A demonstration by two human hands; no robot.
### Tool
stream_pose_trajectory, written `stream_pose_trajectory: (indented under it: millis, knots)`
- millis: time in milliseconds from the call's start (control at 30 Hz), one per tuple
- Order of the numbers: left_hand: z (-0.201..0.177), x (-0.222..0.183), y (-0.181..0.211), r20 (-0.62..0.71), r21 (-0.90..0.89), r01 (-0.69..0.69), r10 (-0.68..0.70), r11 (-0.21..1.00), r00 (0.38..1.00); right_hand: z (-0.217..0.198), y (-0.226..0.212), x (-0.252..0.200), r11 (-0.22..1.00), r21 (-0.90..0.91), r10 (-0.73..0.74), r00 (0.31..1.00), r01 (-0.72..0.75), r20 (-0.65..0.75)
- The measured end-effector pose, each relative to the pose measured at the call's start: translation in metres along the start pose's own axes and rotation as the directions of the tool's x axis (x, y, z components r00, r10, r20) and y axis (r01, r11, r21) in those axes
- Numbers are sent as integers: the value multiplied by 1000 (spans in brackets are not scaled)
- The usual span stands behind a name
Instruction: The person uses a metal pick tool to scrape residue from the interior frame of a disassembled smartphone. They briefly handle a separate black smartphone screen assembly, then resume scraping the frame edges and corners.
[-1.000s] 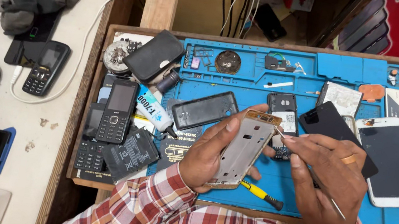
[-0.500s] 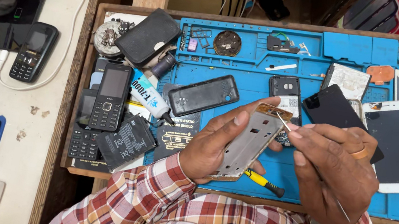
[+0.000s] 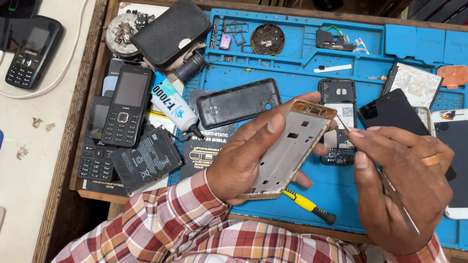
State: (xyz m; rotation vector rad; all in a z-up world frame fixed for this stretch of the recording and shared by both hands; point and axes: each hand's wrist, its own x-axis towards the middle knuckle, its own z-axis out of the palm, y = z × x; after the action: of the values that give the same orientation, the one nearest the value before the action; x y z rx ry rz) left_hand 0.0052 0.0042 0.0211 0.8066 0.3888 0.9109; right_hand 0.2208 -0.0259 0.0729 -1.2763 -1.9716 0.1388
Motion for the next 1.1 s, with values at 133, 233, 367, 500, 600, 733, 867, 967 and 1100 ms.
stream_pose_trajectory:
  millis: [133,233,367,500,600,733,867,967,1100]
  knots:
    - [2,-1,0,-47,-36,15,-16,999,999,-1,-4,-1,999,51,-4,997,0,75]
    - [2,1,2,-83,-32,-40,38,999,996,5,-9,-2,994,105,-41,987,25,155]
    - [-5,2,8,-146,-25,-70,66,997,987,16,-16,-10,974,225,-40,951,-31,306]
    - [-14,0,15,-193,-43,-104,94,994,977,26,-22,-16,938,334,-50,916,-93,398]
    - [-13,1,14,-186,-74,-109,94,991,978,22,-16,-15,927,317,26,877,-201,480]
    - [-19,0,13,-144,-108,-90,74,990,987,21,-11,-20,844,451,11,851,-290,525]
    - [-20,1,4,-90,-141,-76,63,987,994,25,-17,-28,770,439,91,761,-463,643]
    - [-17,2,-4,-72,-193,-27,13,981,997,28,-25,-30,802,455,14,774,-387,633]
    - [-17,-3,-8,-3,-198,-46,47,979,999,33,-35,-32,841,479,-67,830,-251,554]
